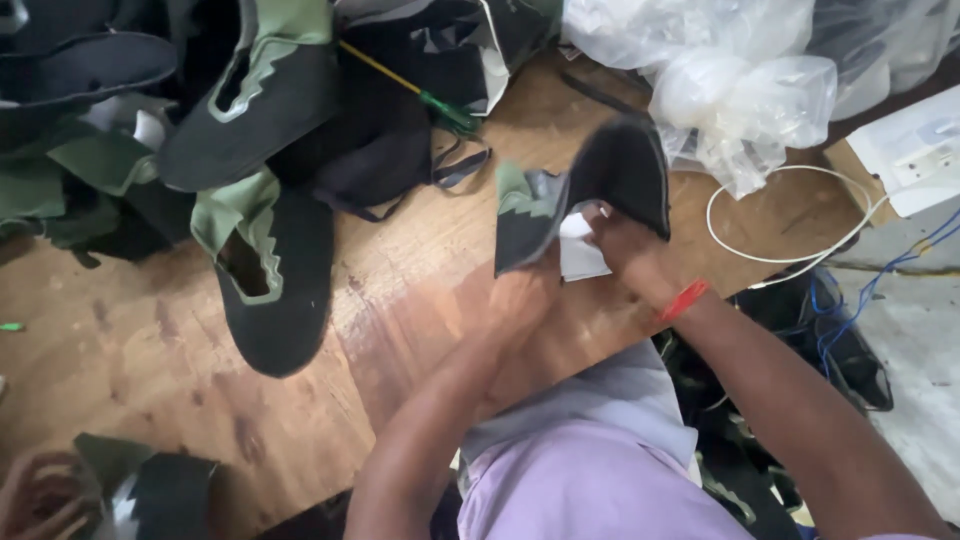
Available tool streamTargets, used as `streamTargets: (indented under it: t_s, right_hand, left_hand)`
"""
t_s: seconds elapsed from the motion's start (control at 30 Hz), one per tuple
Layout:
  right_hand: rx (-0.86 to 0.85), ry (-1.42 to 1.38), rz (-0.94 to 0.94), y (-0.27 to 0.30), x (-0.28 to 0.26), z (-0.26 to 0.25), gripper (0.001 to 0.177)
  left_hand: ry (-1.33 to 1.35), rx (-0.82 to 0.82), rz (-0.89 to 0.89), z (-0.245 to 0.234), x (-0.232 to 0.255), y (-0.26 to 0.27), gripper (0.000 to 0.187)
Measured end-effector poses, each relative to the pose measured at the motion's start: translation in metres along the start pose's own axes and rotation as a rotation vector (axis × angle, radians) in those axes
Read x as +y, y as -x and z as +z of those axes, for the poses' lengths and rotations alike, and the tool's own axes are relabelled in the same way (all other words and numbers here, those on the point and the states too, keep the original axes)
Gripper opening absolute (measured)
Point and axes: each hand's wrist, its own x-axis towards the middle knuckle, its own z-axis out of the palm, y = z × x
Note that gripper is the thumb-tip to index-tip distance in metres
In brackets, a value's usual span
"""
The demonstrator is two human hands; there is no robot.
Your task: The person picks up foam shoe uppers from a pile on the work table and turns each one inside out by hand, working the fabric through with both fingers, then sets the turned upper back on the table and reaches for the next one.
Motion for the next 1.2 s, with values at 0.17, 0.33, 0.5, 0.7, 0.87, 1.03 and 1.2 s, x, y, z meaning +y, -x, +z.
streamTargets:
  t_s: [0.17, 0.33, 0.5, 0.7, 0.87, 1.03, 1.2]
  right_hand:
    - [-0.081, -0.040, 0.085, 0.010, -0.025, -0.028, 0.024]
    - [-0.098, 0.101, 0.227, 0.005, -0.076, -0.072, 0.022]
    - [0.102, 0.207, -0.221, 0.002, -0.100, -0.028, 0.023]
    - [-0.497, 0.217, -0.100, -0.090, 0.038, 0.039, 0.024]
    - [-0.440, 0.205, -0.253, -0.111, 0.087, 0.067, 0.027]
    - [-0.234, -0.019, -0.230, -0.112, 0.073, 0.046, 0.041]
    - [-0.483, 0.215, -0.106, -0.128, 0.102, 0.080, 0.046]
  left_hand:
    - [0.119, -0.029, -0.031, -0.023, 0.024, -0.001, 0.043]
    - [0.225, 0.130, -0.150, -0.077, 0.065, -0.029, 0.045]
    - [0.072, 0.166, -0.202, -0.043, 0.062, -0.018, 0.034]
    - [0.060, 0.153, -0.298, -0.043, 0.068, -0.021, 0.037]
    - [0.194, 0.021, -0.420, -0.075, 0.072, -0.033, 0.054]
    - [0.162, 0.074, -0.392, -0.065, 0.068, -0.031, 0.054]
    - [0.169, -0.235, -0.477, -0.094, 0.074, -0.039, 0.061]
